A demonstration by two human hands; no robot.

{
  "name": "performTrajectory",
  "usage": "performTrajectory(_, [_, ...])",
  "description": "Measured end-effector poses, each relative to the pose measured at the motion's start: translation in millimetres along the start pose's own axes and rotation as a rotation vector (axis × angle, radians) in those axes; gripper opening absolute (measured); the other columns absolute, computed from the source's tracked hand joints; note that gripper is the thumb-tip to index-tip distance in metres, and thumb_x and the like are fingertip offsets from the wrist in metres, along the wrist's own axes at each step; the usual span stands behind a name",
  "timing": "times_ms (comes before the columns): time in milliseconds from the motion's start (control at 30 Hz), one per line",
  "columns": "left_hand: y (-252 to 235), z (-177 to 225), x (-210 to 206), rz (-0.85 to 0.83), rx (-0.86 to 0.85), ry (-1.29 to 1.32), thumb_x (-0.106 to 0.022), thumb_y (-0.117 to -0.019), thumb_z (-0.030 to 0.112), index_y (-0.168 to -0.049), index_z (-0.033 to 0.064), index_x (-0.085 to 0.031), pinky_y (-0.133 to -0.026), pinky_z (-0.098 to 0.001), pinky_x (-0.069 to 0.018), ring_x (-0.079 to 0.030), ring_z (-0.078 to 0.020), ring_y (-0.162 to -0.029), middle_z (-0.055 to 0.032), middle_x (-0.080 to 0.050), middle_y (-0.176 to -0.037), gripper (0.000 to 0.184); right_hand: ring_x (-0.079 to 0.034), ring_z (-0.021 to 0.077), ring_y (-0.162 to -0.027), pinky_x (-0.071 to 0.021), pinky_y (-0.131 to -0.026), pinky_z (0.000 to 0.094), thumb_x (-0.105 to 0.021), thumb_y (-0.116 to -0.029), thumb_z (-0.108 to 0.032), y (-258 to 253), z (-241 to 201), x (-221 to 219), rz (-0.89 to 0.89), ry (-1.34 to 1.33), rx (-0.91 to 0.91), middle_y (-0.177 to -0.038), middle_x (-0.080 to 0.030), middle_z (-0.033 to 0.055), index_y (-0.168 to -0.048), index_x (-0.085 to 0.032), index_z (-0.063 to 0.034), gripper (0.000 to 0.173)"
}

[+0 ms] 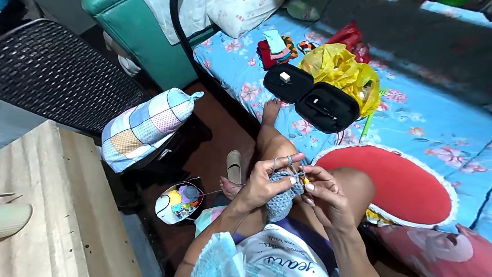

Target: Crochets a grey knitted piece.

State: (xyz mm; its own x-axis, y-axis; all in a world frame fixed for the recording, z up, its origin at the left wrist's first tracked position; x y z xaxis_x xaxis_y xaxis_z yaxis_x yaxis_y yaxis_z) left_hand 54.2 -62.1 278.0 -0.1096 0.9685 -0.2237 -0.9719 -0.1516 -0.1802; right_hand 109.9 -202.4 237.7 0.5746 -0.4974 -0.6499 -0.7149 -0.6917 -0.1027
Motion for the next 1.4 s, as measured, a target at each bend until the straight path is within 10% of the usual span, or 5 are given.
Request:
performTrajectory(300, [1.9, 2.9, 2.3, 0.109, 0.037, -0.142, -0.061, -0.0868, -0.007, -0.111, -0.0085, -0.07, -0.088, -0.0217, -0.0572, -0.07, -0.0026, -0.095, -0.0061, -0.075, -0.106, 0.026, -0.063, 0.0008, -0.095, -0.0534, -0.084, 0.0145, -0.062, -0.0948, -0.009, 8.9, -15.3, 0.2, 0.138, 0.776, 0.327, -0.103, -0.067, -0.002, -0.119, -0.073, -0.0066, 0.026])
performTrajectory(500, [1.2, -2.4, 13.2, 0.15, 0.13, -0.219, -0.061, -0.0876, -0.006, -0.11, -0.0066, -0.071, -0.087, -0.0214, -0.0571, -0.069, -0.0032, -0.093, -0.0064, -0.074, -0.104, 0.024, -0.059, 0.0024, -0.081, -0.0474, -0.071, 0.0114, -0.054, -0.0945, -0.01, 10.5, -21.0, 2.1, 0.161, 1.295, 0.497, -0.09, -0.065, 0.0087, -0.107, -0.072, 0.0016, 0.025])
performTrajectory(733, [0.2, -6.8, 18.7, 0.1, 0.242, -0.203, -0.062, -0.0879, -0.005, -0.113, -0.005, -0.071, -0.086, -0.0206, -0.0572, -0.069, -0.0021, -0.093, -0.0047, -0.074, -0.106, 0.026, -0.058, -0.0041, -0.081, -0.0478, -0.073, 0.0077, -0.062, -0.0907, -0.007, -1.5, -24.0, 12.2, 0.132, 1.062, 0.425, -0.089, -0.066, 0.0048, -0.105, -0.073, 0.0038, 0.021])
performTrajectory(1000, [-2.8, -8.2, 20.7, 0.078, 0.25, -0.24, -0.063, -0.0874, -0.002, -0.117, -0.0035, -0.071, -0.084, -0.0179, -0.0561, -0.068, 0.0008, -0.091, -0.0031, -0.074, -0.105, 0.03, -0.053, 0.0191, -0.058, -0.0419, -0.053, 0.0305, -0.06, -0.0964, -0.017, -14.8, -13.4, -11.9, -0.066, 1.521, 0.726, -0.067, -0.056, 0.0079, -0.109, -0.077, -0.0085, 0.023])
performTrajectory(1400, [-1.9, -7.3, 21.5, 0.089, 0.278, -0.22, -0.063, -0.0879, -0.003, -0.117, -0.0037, -0.071, -0.085, -0.0186, -0.0566, -0.069, -0.0004, -0.092, -0.0036, -0.075, -0.106, 0.03, -0.054, 0.0199, -0.058, -0.0416, -0.052, 0.0308, -0.058, -0.0965, -0.017, -16.1, -11.2, -16.7, -0.042, 1.604, 0.797, -0.067, -0.058, 0.0081, -0.096, -0.075, -0.0048, 0.021])
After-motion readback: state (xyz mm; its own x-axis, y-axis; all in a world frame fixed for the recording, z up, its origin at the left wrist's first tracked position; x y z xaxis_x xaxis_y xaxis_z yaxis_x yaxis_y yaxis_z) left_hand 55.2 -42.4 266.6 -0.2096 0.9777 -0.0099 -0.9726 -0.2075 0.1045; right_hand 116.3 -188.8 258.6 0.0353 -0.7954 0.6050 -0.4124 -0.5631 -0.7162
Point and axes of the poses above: each hand's wrist, its own y-axis away from the middle knuckle, its own x-axis out of the back of the hand, z = x × y, the point moved 5 cm from there along -y, towards the middle knuckle
